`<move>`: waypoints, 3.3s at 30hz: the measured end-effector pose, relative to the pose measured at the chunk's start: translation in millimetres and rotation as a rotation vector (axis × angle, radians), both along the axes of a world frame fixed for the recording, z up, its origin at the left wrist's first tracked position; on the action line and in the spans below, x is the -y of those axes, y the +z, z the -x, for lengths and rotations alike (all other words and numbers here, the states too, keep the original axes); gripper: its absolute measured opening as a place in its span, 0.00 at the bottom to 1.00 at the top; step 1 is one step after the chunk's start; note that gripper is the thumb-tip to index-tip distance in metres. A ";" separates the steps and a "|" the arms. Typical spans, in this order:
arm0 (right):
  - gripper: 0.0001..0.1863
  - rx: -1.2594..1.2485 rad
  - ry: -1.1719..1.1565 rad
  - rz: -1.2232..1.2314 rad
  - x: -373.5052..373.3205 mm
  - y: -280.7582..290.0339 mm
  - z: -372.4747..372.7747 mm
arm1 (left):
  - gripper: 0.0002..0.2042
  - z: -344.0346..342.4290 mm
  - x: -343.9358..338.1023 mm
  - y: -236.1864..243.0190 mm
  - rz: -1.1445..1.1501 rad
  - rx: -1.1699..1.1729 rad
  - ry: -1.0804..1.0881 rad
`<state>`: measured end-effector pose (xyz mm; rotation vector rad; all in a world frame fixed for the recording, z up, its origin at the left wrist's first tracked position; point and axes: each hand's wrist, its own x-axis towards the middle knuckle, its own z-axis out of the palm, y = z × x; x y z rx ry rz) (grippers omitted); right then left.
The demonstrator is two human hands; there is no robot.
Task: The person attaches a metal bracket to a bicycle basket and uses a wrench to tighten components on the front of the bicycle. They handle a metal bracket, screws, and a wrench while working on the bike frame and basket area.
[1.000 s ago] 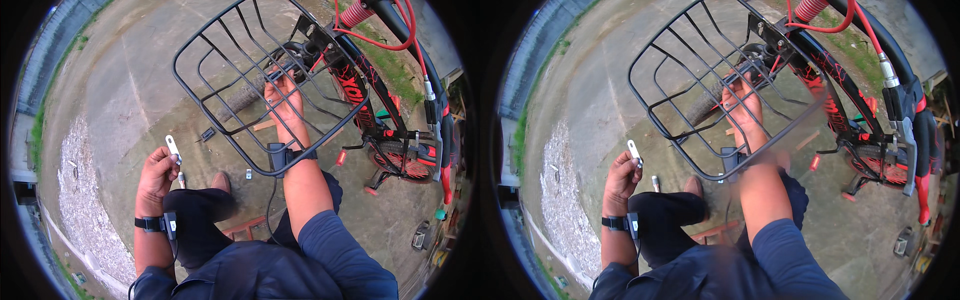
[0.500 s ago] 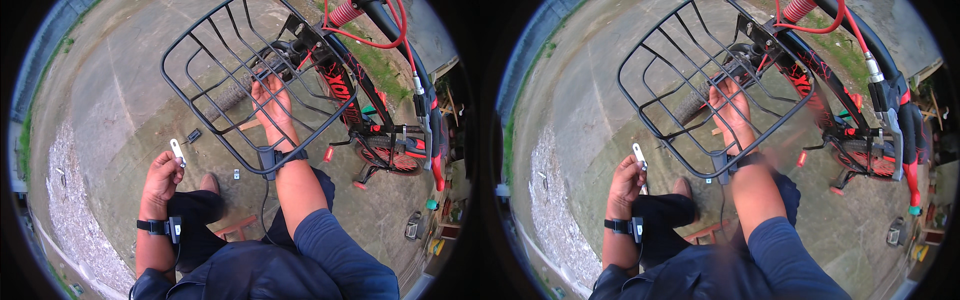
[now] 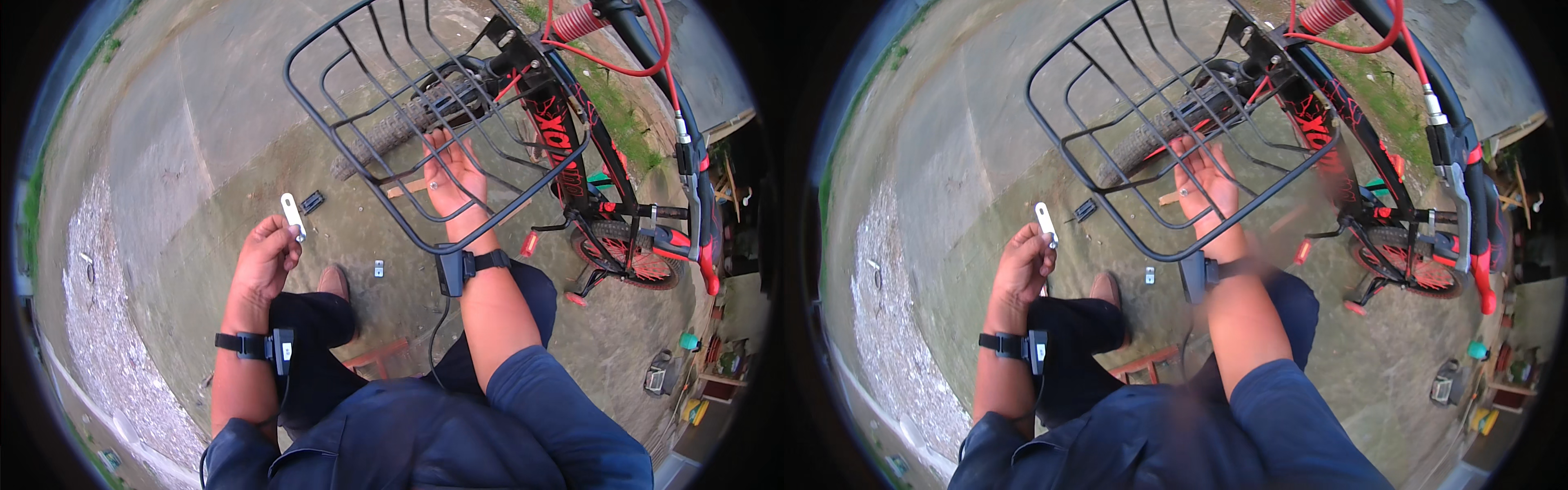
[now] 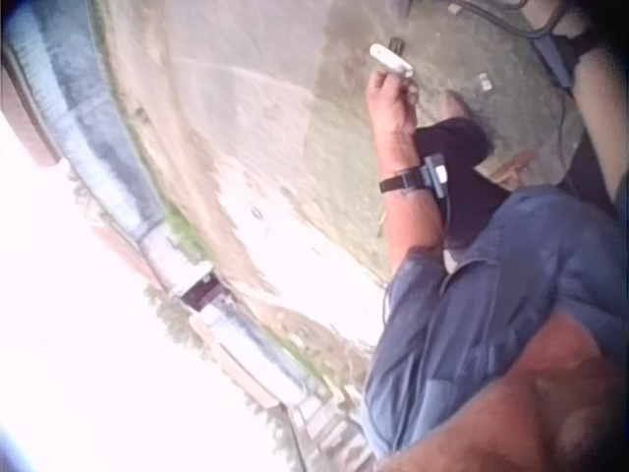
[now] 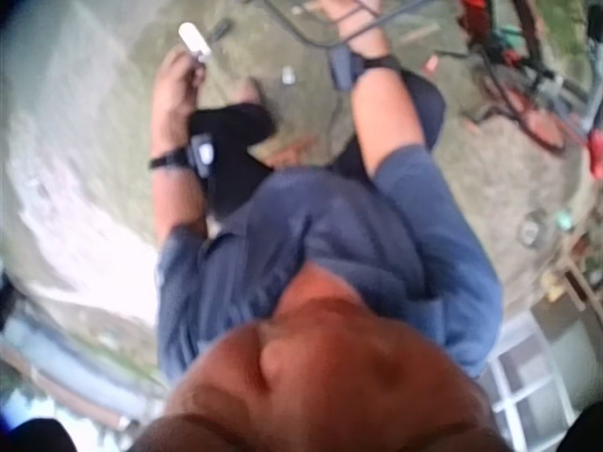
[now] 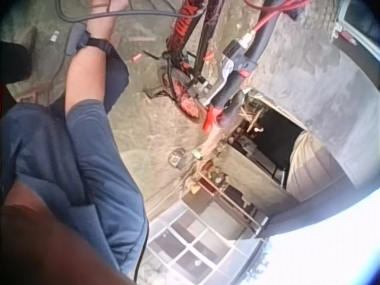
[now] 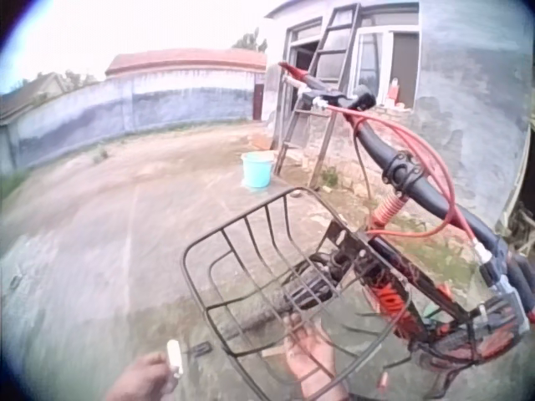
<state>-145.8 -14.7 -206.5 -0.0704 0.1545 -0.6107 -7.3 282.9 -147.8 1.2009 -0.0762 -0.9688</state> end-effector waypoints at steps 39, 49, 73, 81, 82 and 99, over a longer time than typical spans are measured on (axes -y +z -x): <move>0.12 -1.316 0.521 0.330 -90.2 -194.6 81.3 | 0.07 -8.1 -30.6 6.2 0.113 0.012 0.305; 0.06 -1.586 0.835 0.495 -139.5 -245.3 51.4 | 0.09 -35.0 -67.8 -4.7 0.019 -0.063 0.367; 0.11 -2.007 0.986 0.743 -179.5 -327.8 -6.8 | 0.11 -90.6 -140.9 -52.0 -0.401 -0.180 0.527; 0.07 -1.213 0.957 0.519 -196.4 -255.2 -56.7 | 0.07 -76.3 -132.4 -42.3 -0.276 -0.220 0.511; 0.07 -1.108 0.942 0.489 -198.0 -237.2 -64.5 | 0.07 -73.5 -133.0 -40.2 -0.222 -0.225 0.486; 0.07 -0.622 0.923 0.890 -130.0 33.9 32.3 | 0.05 1.2 -67.7 8.2 0.017 -0.070 0.042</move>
